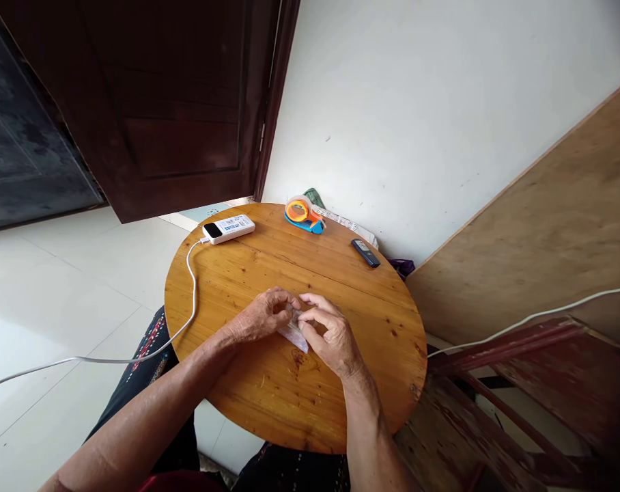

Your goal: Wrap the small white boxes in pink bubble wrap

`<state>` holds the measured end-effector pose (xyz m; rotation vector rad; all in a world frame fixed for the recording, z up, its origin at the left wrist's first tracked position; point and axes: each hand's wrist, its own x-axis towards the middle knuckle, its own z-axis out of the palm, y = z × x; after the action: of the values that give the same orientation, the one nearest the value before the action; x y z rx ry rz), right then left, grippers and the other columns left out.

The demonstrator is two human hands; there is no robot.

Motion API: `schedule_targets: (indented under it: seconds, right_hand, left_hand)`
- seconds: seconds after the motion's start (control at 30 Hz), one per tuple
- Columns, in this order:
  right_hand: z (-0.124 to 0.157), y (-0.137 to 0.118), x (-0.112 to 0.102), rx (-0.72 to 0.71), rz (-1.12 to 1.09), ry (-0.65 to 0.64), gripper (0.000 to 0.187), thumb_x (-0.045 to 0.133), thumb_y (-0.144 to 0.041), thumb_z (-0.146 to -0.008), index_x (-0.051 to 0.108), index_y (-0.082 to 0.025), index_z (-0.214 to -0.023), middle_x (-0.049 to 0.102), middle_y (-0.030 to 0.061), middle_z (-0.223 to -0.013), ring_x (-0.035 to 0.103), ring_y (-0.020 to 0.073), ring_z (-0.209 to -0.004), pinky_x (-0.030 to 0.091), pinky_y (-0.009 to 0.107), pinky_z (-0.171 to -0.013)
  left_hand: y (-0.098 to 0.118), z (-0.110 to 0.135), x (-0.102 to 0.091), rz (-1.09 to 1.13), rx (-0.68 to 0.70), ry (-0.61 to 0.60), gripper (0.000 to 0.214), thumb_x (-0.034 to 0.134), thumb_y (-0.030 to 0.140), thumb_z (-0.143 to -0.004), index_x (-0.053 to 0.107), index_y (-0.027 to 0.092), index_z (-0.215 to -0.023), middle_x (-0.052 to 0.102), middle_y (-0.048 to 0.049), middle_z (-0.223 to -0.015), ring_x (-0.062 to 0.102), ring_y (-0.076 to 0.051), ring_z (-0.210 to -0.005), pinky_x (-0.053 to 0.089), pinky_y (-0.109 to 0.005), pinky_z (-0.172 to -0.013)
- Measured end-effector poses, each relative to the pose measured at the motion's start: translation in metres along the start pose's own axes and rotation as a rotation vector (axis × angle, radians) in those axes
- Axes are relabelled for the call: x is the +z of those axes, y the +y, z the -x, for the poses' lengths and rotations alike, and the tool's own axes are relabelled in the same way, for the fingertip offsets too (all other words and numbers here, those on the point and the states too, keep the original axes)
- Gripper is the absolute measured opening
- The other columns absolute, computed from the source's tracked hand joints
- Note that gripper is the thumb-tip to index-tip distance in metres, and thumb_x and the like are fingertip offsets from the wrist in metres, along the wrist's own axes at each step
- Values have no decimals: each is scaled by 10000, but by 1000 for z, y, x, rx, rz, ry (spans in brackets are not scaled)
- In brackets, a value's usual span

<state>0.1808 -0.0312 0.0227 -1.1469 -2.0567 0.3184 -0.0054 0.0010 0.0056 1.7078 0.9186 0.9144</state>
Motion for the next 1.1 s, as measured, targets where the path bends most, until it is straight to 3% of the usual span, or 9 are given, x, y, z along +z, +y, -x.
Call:
schedule_targets:
  seconds: [0.2, 0.4, 0.57, 0.7, 0.9, 1.0, 1.1]
  right_hand:
    - [-1, -1, 2, 31, -87, 14, 144, 581, -160, -816, 673, -220, -723, 682, 90, -1124, 643, 230, -1059, 482, 374, -937]
    - [-7, -3, -3, 213, -252, 189, 125, 585, -264, -862, 639, -218, -759, 698, 89, -1081, 650, 229, -1040, 479, 368, -925]
    - [-27, -2, -18, 272, -201, 182, 159, 585, -319, -850, 644, -212, -748, 699, 96, -1109, 635, 248, -1063, 466, 376, -901]
    - [-53, 14, -30, 315, -110, 149, 177, 580, -336, -803, 657, -198, -724, 703, 109, -1113, 643, 262, -1026, 466, 380, -862]
    - [-88, 55, -25, 382, -25, 198, 164, 582, -335, -719, 658, -195, -683, 725, 111, -1079, 664, 255, -932, 491, 378, -831]
    - [-92, 70, -17, 434, 22, 226, 161, 569, -330, -706, 657, -199, -674, 741, 98, -1018, 669, 249, -890, 490, 387, -844]
    - [-81, 69, -14, 478, 44, 281, 237, 563, -382, -742, 695, -194, -799, 746, 91, -940, 671, 251, -875, 491, 378, -830]
  left_hand:
    - [-3, 0, 1, 73, -72, -9, 221, 547, 180, -773, 654, 139, -962, 649, -32, -884, 547, -127, -744, 446, -216, -667]
    - [-1, 0, 3, 194, -155, -16, 444, 585, 173, -659, 596, 129, -1101, 625, -28, -860, 560, -149, -729, 452, -244, -638]
    - [0, 0, 5, 330, -174, -56, 577, 634, 202, -653, 551, 157, -1222, 644, -89, -1107, 610, -235, -963, 491, -318, -776]
    - [3, 0, 4, 392, -154, -76, 642, 644, 228, -671, 505, 163, -1294, 649, -96, -1121, 604, -254, -996, 481, -351, -817]
    - [7, 0, 3, 459, -168, -15, 697, 627, 250, -697, 447, 179, -1367, 620, -35, -928, 587, -186, -791, 451, -293, -678]
    - [3, -3, 6, 563, -200, 33, 762, 624, 204, -686, 368, 186, -1403, 629, -21, -918, 619, -168, -785, 467, -293, -724]
    - [-4, -6, 10, 588, -233, 71, 742, 597, 144, -673, 373, 171, -1380, 635, 7, -823, 624, -143, -717, 464, -267, -696]
